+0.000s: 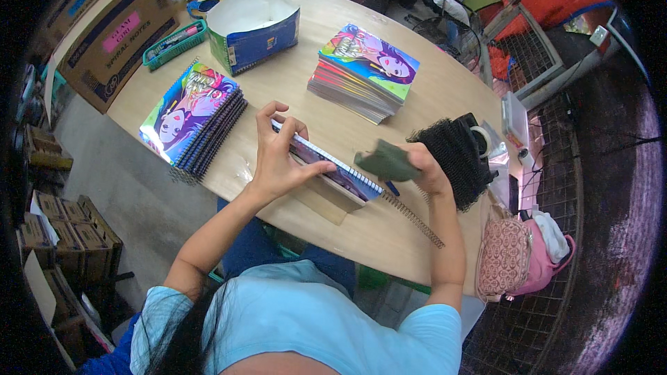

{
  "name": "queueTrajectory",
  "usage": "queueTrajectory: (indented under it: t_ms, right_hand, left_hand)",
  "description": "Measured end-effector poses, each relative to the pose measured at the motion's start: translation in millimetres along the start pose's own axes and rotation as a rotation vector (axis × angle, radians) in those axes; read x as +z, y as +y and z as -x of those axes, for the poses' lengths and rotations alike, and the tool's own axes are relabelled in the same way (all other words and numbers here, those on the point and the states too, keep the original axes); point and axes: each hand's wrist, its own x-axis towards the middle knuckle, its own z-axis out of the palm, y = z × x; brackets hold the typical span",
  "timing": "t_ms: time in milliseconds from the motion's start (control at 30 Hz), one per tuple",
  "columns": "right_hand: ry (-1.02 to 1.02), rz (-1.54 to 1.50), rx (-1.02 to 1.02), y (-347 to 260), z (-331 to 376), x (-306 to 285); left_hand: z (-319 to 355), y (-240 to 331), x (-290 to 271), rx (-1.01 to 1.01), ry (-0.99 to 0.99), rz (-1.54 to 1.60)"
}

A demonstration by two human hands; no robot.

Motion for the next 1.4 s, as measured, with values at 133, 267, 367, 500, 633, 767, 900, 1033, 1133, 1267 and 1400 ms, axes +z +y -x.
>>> queueTrajectory:
  t_ms: [133, 267, 367, 500, 633, 767, 900, 1033, 1133, 1267, 1400]
  right_hand:
    - [-0.035, 1.006, 0.251, -4, -17, 13]
    - [0.048, 0.223, 0.013, 4, -8, 18]
    - [-0.009, 0.609, 0.102, 7, -17, 14]
    - [-0.035, 0.467, 0.087, 12, -21, 9]
    - [0.031, 0.405, 0.137, 3, -31, 22]
    - [0.022, 0.593, 0.066, 9, -39, 24]
    - [-0.020, 0.107, -0.048, 17, -39, 17]
    - [0.009, 1.060, 0.188, -1, -53, 30]
    - [-0.035, 0.285, 0.070, 6, -44, 26]
    - [0.056, 0.879, 0.151, 0, -59, 28]
    - [-0.090, 0.540, 0.000, 3, -65, 25]
  left_hand:
    - [4, 3, -4, -0.086, -0.053, 0.066]
    - [5, 3, -4, -0.039, -0.049, 0.035]
    - [4, -1, -5, -0.062, -0.041, 0.130]
    - [5, -7, -6, -0.083, -0.070, 0.204]
    - [6, -11, -8, -0.098, -0.065, 0.286]
    - [6, -6, -8, -0.139, -0.090, 0.364]
    - [9, -7, -7, -0.131, -0.090, 0.368]
    - [8, -10, -9, -0.102, -0.078, 0.342]
    - [8, -11, -8, -0.102, -0.086, 0.337]
    - [11, -23, -7, -0.196, -0.053, 0.476]
    - [12, -40, -6, -0.372, -0.131, 0.801]
